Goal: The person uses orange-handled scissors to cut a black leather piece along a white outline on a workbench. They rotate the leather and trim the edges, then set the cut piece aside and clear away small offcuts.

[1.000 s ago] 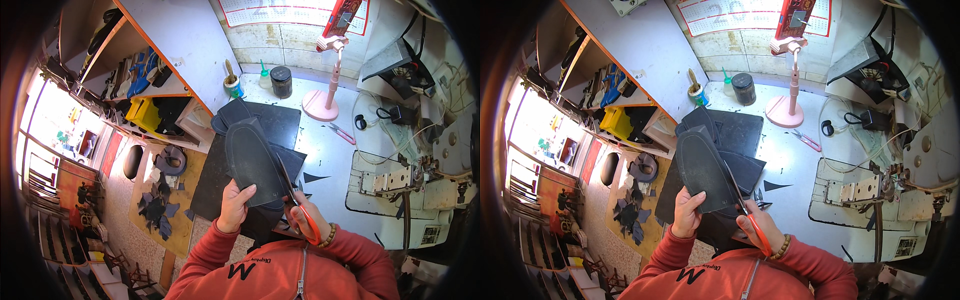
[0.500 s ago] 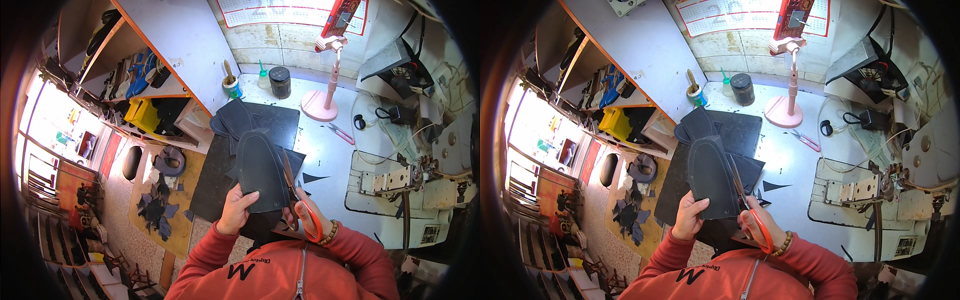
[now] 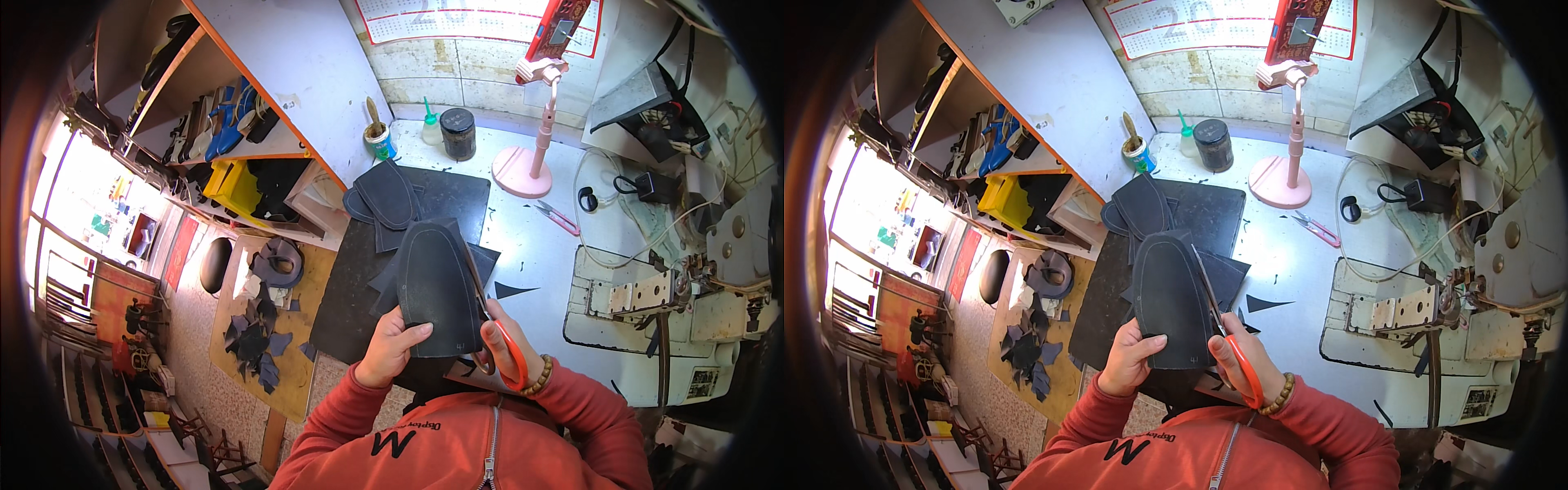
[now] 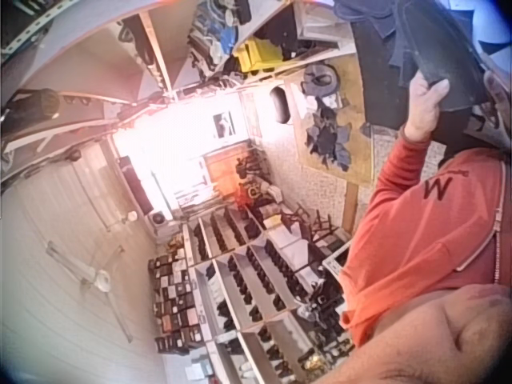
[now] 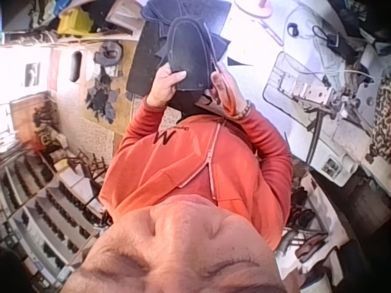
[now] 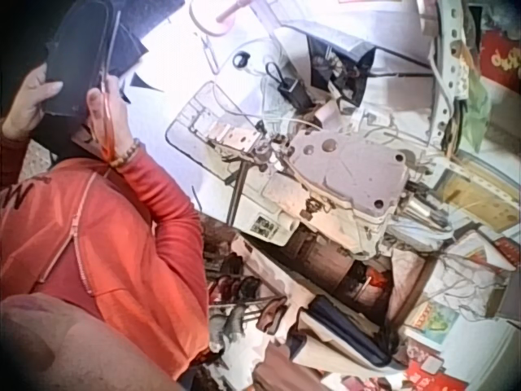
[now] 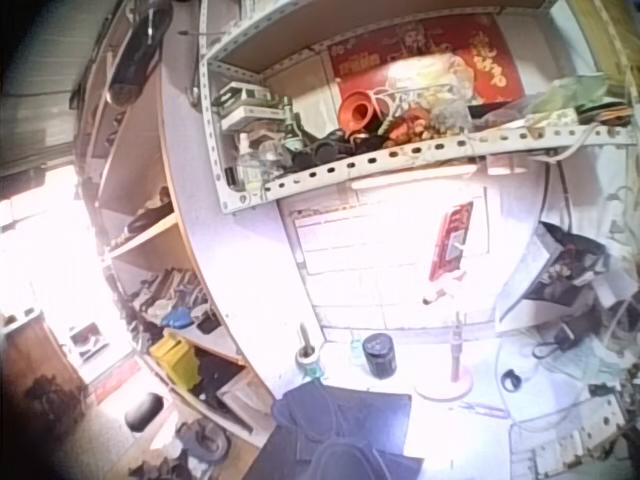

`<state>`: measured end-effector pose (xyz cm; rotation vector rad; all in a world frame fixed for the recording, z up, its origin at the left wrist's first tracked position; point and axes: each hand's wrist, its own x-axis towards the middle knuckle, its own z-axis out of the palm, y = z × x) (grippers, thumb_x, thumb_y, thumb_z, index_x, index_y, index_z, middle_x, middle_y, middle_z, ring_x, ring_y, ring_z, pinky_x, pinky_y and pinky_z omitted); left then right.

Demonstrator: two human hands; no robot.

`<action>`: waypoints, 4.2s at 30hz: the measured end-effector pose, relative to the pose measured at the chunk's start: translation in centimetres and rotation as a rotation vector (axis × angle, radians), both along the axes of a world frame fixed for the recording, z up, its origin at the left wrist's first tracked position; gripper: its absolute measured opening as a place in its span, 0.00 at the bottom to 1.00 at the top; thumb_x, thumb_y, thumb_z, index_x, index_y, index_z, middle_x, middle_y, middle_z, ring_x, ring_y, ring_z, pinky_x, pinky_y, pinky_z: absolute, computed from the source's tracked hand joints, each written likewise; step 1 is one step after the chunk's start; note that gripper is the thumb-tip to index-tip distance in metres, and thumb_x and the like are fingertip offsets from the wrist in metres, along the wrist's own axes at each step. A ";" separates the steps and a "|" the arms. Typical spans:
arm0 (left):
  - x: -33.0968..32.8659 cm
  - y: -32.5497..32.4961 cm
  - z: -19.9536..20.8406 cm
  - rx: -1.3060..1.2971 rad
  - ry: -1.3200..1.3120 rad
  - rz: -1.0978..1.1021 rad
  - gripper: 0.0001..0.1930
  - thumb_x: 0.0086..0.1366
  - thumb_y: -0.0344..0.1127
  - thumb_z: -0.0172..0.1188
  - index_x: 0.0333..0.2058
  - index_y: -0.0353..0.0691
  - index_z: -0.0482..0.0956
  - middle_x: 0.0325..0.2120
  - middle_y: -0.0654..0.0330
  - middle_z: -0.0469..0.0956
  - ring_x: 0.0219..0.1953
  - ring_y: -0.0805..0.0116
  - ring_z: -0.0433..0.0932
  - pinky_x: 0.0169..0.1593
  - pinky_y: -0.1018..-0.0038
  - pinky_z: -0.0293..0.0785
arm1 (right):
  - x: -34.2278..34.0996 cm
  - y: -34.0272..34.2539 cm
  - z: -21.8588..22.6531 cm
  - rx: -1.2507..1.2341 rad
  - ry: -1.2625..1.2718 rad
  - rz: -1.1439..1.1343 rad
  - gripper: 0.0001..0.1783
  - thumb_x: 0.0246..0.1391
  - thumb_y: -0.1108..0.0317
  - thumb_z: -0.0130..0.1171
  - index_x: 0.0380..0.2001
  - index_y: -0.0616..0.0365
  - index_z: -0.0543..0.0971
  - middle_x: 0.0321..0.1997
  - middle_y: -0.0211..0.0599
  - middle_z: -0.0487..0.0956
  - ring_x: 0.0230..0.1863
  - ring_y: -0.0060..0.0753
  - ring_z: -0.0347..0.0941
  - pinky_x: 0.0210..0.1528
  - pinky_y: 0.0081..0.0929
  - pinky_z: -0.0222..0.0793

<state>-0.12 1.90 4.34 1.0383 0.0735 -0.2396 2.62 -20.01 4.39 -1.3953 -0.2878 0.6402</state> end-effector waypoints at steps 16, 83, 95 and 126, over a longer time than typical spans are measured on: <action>-0.4 1.2 0.6 0.087 0.006 -0.140 0.16 0.64 0.25 0.55 0.51 0.31 0.71 0.46 0.60 0.77 0.47 0.74 0.75 0.53 0.75 0.70 | -0.4 0.0 -0.7 0.053 -0.048 -0.059 0.44 0.52 0.27 0.48 0.47 0.62 0.65 0.15 0.22 0.64 0.17 0.13 0.60 0.19 0.15 0.56; 1.2 -0.2 -0.8 -0.161 0.016 0.211 0.08 0.66 0.29 0.56 0.41 0.34 0.79 0.37 0.57 0.82 0.38 0.68 0.81 0.45 0.71 0.78 | 0.8 0.2 0.5 0.281 0.052 -0.185 0.27 0.57 0.62 0.60 0.55 0.58 0.61 0.35 0.30 0.72 0.33 0.19 0.70 0.37 0.18 0.67; 0.2 -1.1 0.7 -0.157 0.066 0.250 0.11 0.67 0.34 0.54 0.45 0.37 0.74 0.31 0.59 0.80 0.28 0.68 0.78 0.30 0.75 0.72 | 4.3 -1.2 2.0 0.116 0.016 -0.218 0.30 0.47 0.66 0.66 0.52 0.63 0.66 0.37 0.28 0.69 0.39 0.17 0.62 0.43 0.16 0.61; 4.9 -1.6 1.5 0.926 -0.481 0.146 0.06 0.60 0.24 0.58 0.37 0.35 0.73 0.26 0.59 0.73 0.29 0.74 0.72 0.36 0.77 0.69 | -4.5 -9.1 -2.9 0.057 0.313 -0.123 0.18 0.63 0.61 0.52 0.49 0.62 0.67 0.25 0.29 0.72 0.20 0.15 0.66 0.24 0.14 0.65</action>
